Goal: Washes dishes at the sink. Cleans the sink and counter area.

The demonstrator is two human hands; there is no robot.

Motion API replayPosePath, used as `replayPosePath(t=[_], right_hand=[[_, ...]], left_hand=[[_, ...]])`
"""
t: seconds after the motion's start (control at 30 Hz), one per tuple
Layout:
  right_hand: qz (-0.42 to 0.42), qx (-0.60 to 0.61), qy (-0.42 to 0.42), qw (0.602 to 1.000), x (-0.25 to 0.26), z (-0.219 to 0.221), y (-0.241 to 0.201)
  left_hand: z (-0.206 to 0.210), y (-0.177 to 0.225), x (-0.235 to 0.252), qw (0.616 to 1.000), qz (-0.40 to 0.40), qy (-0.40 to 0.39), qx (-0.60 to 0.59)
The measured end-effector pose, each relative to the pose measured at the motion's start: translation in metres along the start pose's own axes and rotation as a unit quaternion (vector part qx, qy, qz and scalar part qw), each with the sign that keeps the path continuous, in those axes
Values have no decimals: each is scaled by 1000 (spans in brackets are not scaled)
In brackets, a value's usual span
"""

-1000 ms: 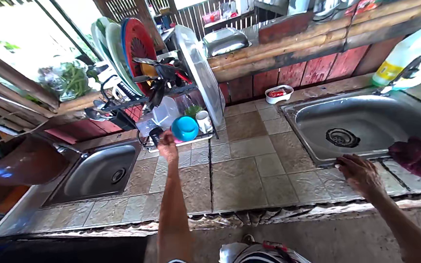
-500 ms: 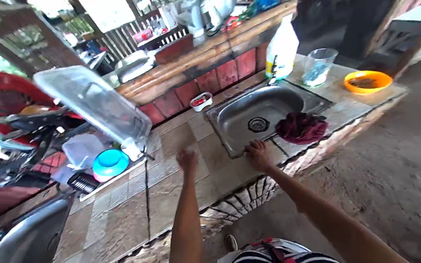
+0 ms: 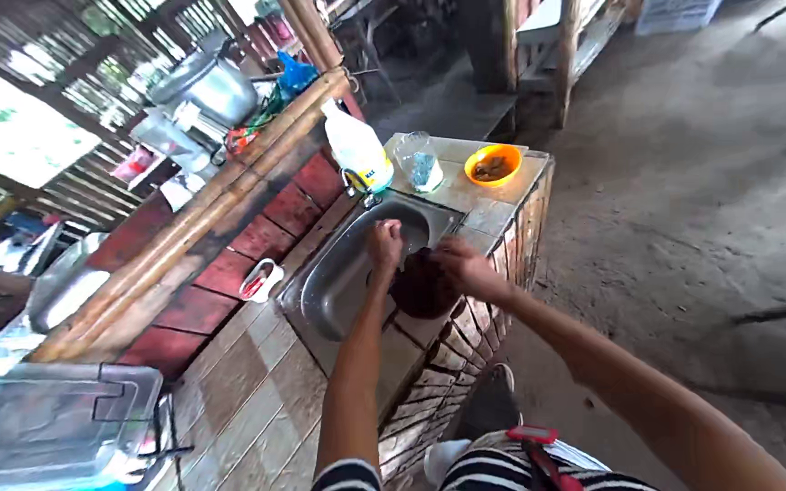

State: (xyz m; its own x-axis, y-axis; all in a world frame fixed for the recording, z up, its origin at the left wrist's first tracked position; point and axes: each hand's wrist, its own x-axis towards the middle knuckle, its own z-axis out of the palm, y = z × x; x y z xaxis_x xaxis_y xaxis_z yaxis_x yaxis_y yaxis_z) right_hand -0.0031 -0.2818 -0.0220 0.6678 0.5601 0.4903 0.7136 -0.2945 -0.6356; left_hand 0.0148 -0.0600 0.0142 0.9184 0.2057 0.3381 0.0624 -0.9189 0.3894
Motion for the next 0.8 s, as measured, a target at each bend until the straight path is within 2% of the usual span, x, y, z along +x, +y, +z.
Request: replayPosePath(t=[0.07, 0.17, 0.33, 0.43, 0.53, 0.63, 0.73, 0.8], right_hand=[[40, -33, -13, 999, 7, -26, 42], [114, -57, 22, 992, 15, -59, 87], [228, -73, 110, 965, 38, -111, 148], [325, -35, 124, 937, 64, -133, 171], [422, 80, 89, 899, 92, -146, 190], [440, 235, 46, 866, 106, -146, 215], [450, 285, -23, 846, 122, -151, 218], [442, 299, -55, 844, 128, -155, 213]], left_hand=[[28, 7, 35, 998, 60, 8, 7], [64, 35, 84, 994, 102, 7, -26], [114, 99, 161, 995, 53, -3, -88], [132, 126, 190, 994, -12, -95, -61], [141, 136, 196, 977, -44, -204, -35], [142, 137, 187, 970, -68, -223, -62], [122, 141, 173, 960, -112, -243, -87], [94, 144, 160, 950, -155, -247, -111]])
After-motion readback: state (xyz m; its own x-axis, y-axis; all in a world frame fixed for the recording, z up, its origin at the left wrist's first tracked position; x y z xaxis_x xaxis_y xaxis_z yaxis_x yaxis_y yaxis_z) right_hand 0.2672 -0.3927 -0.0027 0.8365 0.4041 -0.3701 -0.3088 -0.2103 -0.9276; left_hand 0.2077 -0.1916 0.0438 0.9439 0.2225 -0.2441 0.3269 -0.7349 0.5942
